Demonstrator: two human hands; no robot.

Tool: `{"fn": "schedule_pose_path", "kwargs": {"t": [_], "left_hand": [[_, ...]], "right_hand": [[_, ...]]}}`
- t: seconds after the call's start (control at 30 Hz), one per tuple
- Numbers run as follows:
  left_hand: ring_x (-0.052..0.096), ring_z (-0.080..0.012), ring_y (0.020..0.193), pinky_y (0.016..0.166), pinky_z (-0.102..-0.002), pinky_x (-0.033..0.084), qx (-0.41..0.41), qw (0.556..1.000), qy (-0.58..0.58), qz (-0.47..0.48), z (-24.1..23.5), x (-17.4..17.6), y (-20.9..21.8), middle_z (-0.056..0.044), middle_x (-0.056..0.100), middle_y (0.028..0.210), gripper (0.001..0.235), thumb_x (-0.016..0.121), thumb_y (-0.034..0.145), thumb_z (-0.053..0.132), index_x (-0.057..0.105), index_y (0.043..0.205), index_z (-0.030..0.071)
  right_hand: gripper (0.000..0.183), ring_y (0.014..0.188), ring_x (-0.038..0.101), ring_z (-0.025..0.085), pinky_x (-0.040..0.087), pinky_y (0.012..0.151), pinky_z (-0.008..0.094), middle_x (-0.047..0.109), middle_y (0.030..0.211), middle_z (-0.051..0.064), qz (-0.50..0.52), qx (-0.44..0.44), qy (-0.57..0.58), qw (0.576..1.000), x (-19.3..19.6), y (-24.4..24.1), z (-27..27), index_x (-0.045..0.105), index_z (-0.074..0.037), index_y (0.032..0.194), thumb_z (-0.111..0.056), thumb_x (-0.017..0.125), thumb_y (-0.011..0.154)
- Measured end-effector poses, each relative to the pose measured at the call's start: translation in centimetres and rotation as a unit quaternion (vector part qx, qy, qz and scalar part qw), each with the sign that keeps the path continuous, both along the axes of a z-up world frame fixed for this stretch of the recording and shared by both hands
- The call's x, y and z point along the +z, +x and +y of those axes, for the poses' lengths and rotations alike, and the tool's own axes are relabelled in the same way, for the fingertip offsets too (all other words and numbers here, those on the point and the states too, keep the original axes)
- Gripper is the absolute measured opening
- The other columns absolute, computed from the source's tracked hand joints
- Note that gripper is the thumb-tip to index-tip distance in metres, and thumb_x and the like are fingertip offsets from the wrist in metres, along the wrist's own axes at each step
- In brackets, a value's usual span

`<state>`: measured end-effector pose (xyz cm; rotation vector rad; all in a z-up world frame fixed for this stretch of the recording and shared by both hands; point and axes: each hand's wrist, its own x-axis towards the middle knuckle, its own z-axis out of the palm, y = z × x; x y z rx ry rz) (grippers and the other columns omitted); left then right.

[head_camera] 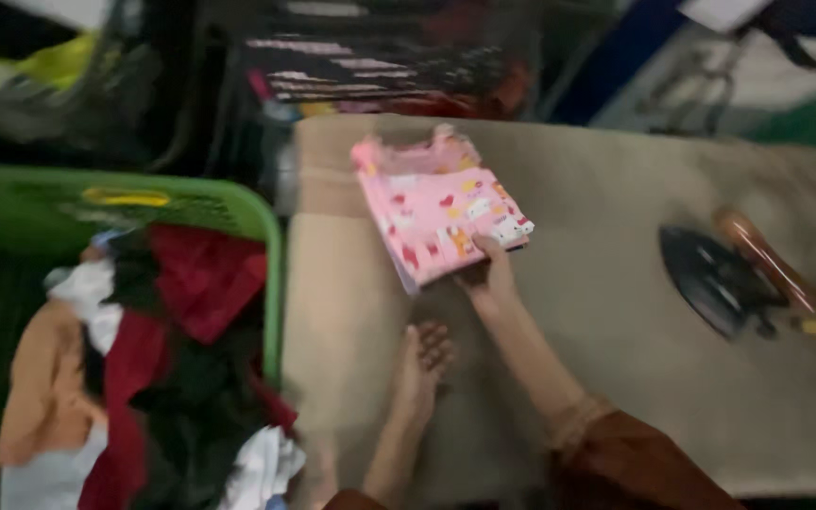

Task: The person irons and folds a floral shirt and a pink dress by hand on an ironing board using an iron.

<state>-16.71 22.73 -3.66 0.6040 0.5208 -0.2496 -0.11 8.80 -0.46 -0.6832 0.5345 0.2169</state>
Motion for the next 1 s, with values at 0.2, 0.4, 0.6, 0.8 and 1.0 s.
{"fn": "schedule_pose_path", "kwargs": {"t": [0.2, 0.4, 0.6, 0.8, 1.0], "left_hand": [[0.068, -0.0236, 0.110, 0.092, -0.039, 0.056, -0.243, 0.961, 0.081, 0.109, -3.2, 2.5, -4.1, -0.012, 0.070, 0.123, 0.048, 0.056, 0.097, 0.042, 0.058, 0.130, 0.008], [0.070, -0.0154, 0.088, 0.075, -0.032, 0.057, -0.270, 0.950, 0.156, 0.032, -9.2, 1.5, -8.4, -0.009, 0.072, 0.103, 0.036, 0.063, 0.098, 0.032, 0.064, 0.116, 0.002], [0.062, -0.0110, 0.080, 0.068, -0.028, 0.052, -0.174, 0.929, 0.325, -0.034, -9.2, 0.8, -6.5, -0.002, 0.065, 0.091, 0.030, 0.066, 0.096, 0.031, 0.061, 0.111, 0.005], [0.048, -0.0094, 0.074, 0.064, -0.027, 0.043, -0.064, 0.874, 0.461, -0.141, -8.6, -0.4, -1.1, 0.001, 0.055, 0.087, 0.024, 0.069, 0.099, 0.023, 0.063, 0.107, 0.002], [0.054, -0.0109, 0.075, 0.065, -0.029, 0.047, -0.074, 0.893, 0.433, -0.098, -8.7, -0.6, -0.9, 0.000, 0.059, 0.090, 0.026, 0.066, 0.102, 0.029, 0.058, 0.115, 0.008]], "right_hand": [[0.054, 0.109, 0.066, 0.021, 0.053, 0.095, 0.039, 0.068, 0.122, 0.007, 0.023, -0.027, -0.232, 0.972, 4.3, -16.5, -13.3, 0.055, -0.004, 0.133, -0.019, 0.073, 0.085], [0.077, 0.118, 0.061, 0.020, 0.048, 0.099, 0.035, 0.058, 0.135, 0.009, -0.096, -0.135, -0.570, 0.805, 0.0, -24.9, -20.4, 0.030, 0.003, 0.144, -0.027, 0.077, 0.091], [0.028, 0.088, 0.066, 0.029, 0.052, 0.078, 0.040, 0.066, 0.098, 0.014, -0.069, -0.062, -0.744, 0.661, -1.1, -22.3, -23.4, 0.067, -0.004, 0.105, -0.028, 0.075, 0.093], [0.024, 0.076, 0.065, 0.030, 0.052, 0.068, 0.041, 0.062, 0.092, 0.015, -0.133, -0.052, -0.710, 0.690, 0.3, -20.1, -24.3, 0.064, -0.002, 0.094, -0.024, 0.074, 0.093], [0.034, 0.078, 0.072, 0.022, 0.057, 0.069, 0.035, 0.073, 0.093, 0.013, -0.078, -0.081, -0.622, 0.775, -3.2, -19.4, -25.0, 0.062, -0.001, 0.106, -0.025, 0.079, 0.089]]}}
